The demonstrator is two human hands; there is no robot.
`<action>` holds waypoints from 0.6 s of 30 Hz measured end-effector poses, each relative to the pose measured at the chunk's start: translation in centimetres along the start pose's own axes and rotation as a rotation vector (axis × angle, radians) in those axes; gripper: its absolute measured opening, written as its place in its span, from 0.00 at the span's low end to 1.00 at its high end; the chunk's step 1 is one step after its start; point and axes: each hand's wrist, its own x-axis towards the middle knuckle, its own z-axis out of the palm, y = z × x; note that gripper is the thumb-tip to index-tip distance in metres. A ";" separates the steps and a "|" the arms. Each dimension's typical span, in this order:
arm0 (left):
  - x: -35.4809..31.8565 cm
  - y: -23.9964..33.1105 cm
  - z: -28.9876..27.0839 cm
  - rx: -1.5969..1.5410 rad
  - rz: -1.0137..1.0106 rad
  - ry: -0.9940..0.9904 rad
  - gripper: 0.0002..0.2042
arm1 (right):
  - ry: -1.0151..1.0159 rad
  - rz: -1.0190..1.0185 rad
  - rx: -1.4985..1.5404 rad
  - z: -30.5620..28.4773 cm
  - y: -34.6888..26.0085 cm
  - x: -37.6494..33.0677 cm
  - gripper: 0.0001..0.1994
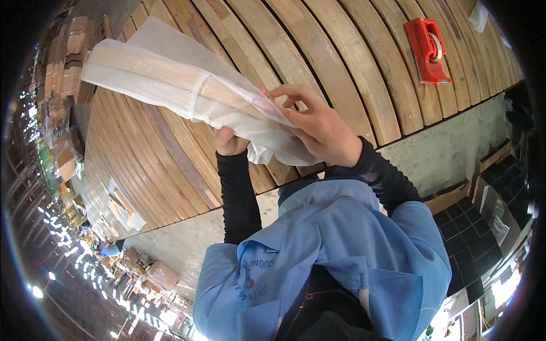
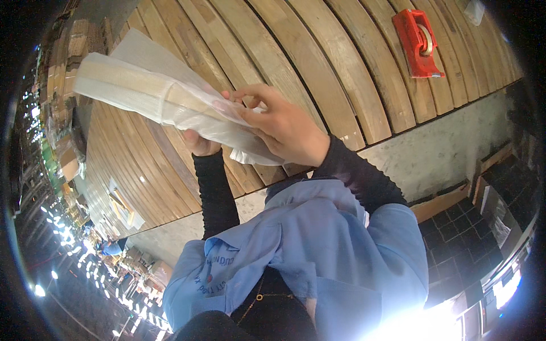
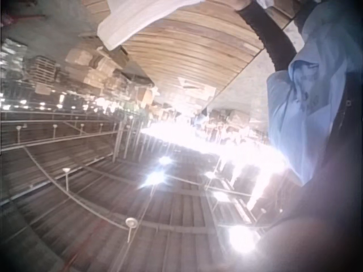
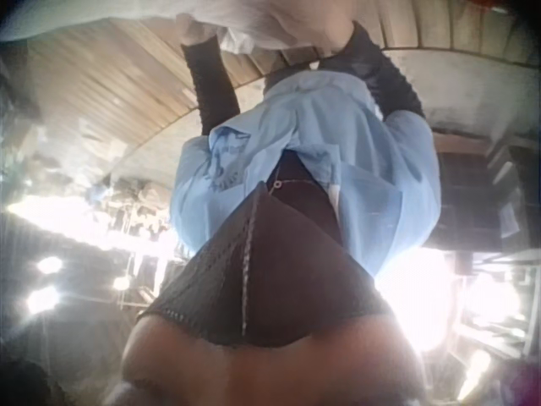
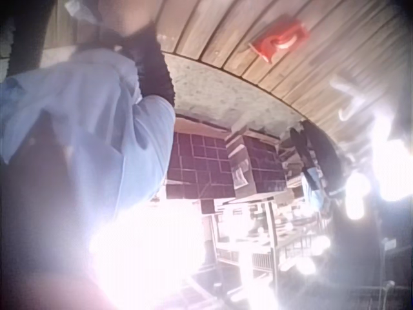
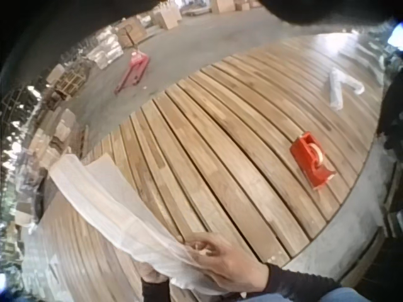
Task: The person wraps wooden chair leg components in bubble wrap on a wooden workbench. They fold the bubble wrap around each piece, secure it with tape from a red dispenser, and place the wrapped items aside. The process is repeated for multiple chair legs.
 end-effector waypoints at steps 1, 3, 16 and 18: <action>-0.1 0.0 0.1 0.023 -0.046 -0.017 0.53 | -0.004 -0.045 -0.130 -0.1 -0.6 -0.5 0.26; -0.2 -0.5 0.3 0.069 -0.095 -0.032 0.54 | 0.017 -0.083 -0.290 -0.3 -1.7 -1.2 0.24; -4.2 -6.5 5.7 0.825 0.045 -0.173 0.37 | -0.361 0.503 0.694 -4.9 1.5 7.2 0.33; -3.9 -5.4 6.9 0.959 -0.061 -0.188 0.37 | -0.315 0.454 0.507 -6.4 -0.3 7.1 0.29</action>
